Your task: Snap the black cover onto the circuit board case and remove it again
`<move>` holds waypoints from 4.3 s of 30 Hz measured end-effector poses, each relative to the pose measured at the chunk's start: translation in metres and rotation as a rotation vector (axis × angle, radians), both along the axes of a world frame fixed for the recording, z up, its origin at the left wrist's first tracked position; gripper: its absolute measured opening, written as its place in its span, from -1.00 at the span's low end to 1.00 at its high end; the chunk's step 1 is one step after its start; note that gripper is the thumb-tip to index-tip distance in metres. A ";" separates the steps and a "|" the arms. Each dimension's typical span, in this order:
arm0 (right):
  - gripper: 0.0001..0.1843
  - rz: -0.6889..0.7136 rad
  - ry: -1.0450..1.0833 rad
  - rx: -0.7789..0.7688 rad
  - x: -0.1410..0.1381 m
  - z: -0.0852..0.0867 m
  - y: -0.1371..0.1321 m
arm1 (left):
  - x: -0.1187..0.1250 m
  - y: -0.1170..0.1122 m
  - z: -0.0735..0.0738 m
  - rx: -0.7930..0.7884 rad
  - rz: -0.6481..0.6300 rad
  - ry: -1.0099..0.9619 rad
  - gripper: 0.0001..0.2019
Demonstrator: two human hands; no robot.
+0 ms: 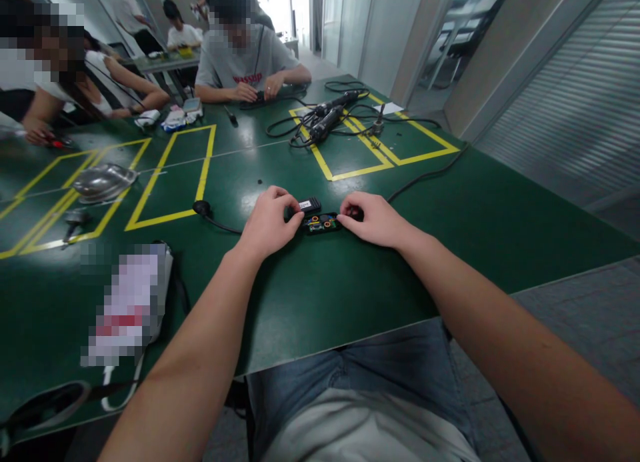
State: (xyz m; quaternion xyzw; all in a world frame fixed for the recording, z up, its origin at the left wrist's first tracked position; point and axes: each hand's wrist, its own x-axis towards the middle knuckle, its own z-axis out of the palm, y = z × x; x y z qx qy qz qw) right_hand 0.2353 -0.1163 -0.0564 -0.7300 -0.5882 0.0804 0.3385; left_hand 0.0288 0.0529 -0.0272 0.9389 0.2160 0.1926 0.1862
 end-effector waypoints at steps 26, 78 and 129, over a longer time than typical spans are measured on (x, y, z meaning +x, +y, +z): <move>-0.91 0.003 -0.050 0.114 -0.005 0.009 -0.007 | -0.007 -0.005 0.019 -0.036 -0.139 0.094 -0.84; -0.93 0.042 0.136 0.028 -0.002 0.007 -0.003 | -0.002 0.001 -0.004 -0.014 0.013 -0.049 -0.67; -0.81 -0.068 0.105 0.042 -0.005 -0.003 0.003 | 0.004 -0.018 0.003 -0.194 -0.171 0.071 -0.66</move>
